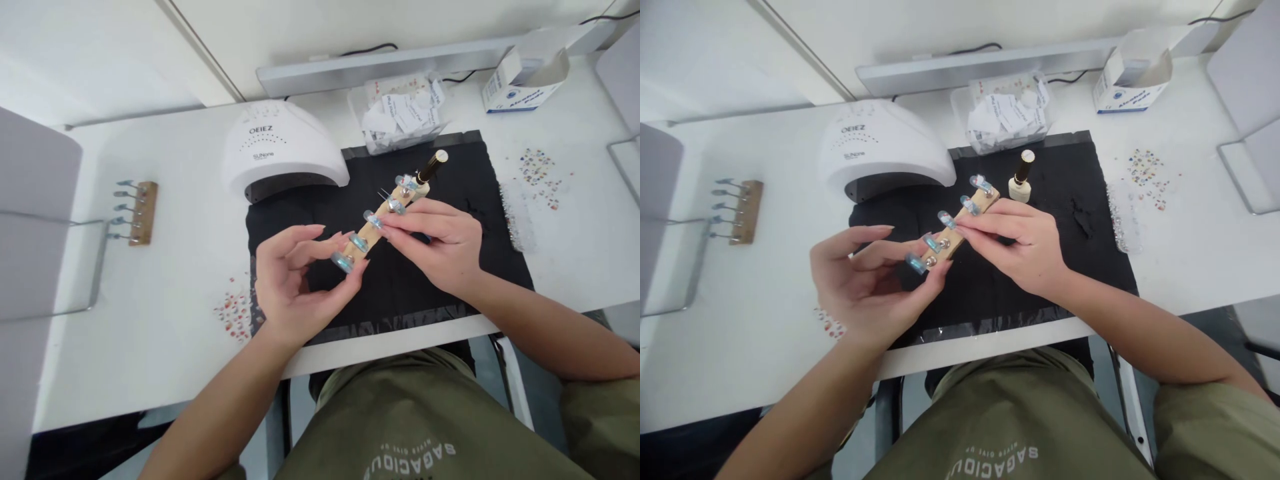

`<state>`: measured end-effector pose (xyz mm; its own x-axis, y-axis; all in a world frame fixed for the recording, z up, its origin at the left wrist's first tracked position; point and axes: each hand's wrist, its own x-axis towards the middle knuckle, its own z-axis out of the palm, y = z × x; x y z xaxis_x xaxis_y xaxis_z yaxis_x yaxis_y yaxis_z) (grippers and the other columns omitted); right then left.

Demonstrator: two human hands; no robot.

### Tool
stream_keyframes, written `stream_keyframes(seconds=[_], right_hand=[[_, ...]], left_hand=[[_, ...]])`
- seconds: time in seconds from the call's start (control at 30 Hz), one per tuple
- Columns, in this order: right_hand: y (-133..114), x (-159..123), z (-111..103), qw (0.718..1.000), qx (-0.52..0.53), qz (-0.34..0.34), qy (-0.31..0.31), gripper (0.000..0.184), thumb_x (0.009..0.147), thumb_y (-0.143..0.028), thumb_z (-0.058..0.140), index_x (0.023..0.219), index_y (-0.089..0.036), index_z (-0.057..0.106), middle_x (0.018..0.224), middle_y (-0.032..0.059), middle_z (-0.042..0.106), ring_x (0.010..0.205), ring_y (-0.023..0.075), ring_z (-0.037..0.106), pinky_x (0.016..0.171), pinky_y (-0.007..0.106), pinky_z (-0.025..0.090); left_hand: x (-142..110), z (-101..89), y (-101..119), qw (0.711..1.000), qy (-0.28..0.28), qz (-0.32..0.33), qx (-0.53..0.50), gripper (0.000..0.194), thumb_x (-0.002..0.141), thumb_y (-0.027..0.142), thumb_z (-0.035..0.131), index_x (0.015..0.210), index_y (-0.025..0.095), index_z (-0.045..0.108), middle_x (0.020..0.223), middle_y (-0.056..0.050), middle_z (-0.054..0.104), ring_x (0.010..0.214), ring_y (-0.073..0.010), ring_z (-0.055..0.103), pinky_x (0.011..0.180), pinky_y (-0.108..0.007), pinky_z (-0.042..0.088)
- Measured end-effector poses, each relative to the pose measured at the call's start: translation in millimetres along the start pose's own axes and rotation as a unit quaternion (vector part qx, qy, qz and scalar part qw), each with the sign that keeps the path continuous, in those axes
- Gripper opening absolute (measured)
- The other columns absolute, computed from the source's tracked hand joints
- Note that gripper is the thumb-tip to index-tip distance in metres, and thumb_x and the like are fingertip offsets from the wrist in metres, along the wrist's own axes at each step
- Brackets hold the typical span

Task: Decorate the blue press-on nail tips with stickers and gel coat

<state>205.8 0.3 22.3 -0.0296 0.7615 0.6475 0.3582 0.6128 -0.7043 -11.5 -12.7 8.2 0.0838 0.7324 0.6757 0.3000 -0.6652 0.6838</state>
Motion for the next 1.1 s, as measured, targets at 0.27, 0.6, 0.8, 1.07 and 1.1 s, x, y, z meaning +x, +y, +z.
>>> stream_keyframes(seconds=[0.27, 0.6, 0.8, 1.07, 1.1], right_hand=[[0, 0, -1, 1.000, -0.010, -0.006, -0.015, 0.021, 0.101, -0.017, 0.083, 0.113, -0.031, 0.092, 0.104, -0.0003, 0.092, 0.084, 0.0129, 0.083, 0.081, 0.027, 0.071], [2, -1, 5, 0.999, -0.003, -0.045, 0.001, 0.027, 0.099, -0.010, 0.081, 0.116, -0.029, 0.091, 0.107, 0.0018, 0.093, 0.092, 0.0150, 0.088, 0.090, 0.027, 0.073], [-8, 2, -10, 0.996, -0.004, -0.085, 0.001, 0.036, 0.100, -0.008, 0.076, 0.121, -0.034, 0.088, 0.095, -0.0026, 0.091, 0.071, 0.0132, 0.081, 0.067, 0.026, 0.069], [-2, 13, -33, 0.978, -0.081, -0.091, 0.169, 0.038, 0.100, -0.019, 0.082, 0.129, -0.044, 0.086, 0.101, -0.0007, 0.081, 0.081, 0.0205, 0.078, 0.070, 0.042, 0.069], [-1, 14, -34, 0.978, -0.091, -0.093, 0.164, 0.038, 0.100, -0.019, 0.084, 0.129, -0.045, 0.086, 0.102, -0.0007, 0.080, 0.084, 0.0212, 0.078, 0.073, 0.043, 0.069]], left_hand=[[1, 2.0, -2, 1.000, 0.024, 0.009, -0.017, 0.066, 0.083, 0.018, 0.101, 0.140, 0.024, 0.069, 0.090, 0.001, 0.083, 0.082, -0.0220, 0.088, 0.088, -0.035, 0.080], [0, 3.1, -3, 0.999, 0.037, 0.017, 0.006, 0.068, 0.080, 0.022, 0.101, 0.140, 0.029, 0.070, 0.089, 0.004, 0.084, 0.079, -0.0224, 0.088, 0.083, -0.037, 0.081], [5, -1.3, -4, 0.998, 0.051, 0.020, -0.009, 0.064, 0.081, 0.016, 0.100, 0.137, 0.024, 0.071, 0.091, 0.002, 0.084, 0.085, -0.0232, 0.090, 0.087, -0.035, 0.080], [8, -6.8, -8, 0.995, 0.052, 0.080, 0.027, 0.064, 0.085, 0.021, 0.098, 0.140, 0.025, 0.067, 0.095, 0.002, 0.087, 0.083, -0.0252, 0.091, 0.081, -0.038, 0.082], [7, -7.4, -8, 0.995, 0.046, 0.088, 0.020, 0.066, 0.084, 0.019, 0.099, 0.141, 0.025, 0.067, 0.095, 0.002, 0.088, 0.083, -0.0256, 0.091, 0.081, -0.038, 0.082]])
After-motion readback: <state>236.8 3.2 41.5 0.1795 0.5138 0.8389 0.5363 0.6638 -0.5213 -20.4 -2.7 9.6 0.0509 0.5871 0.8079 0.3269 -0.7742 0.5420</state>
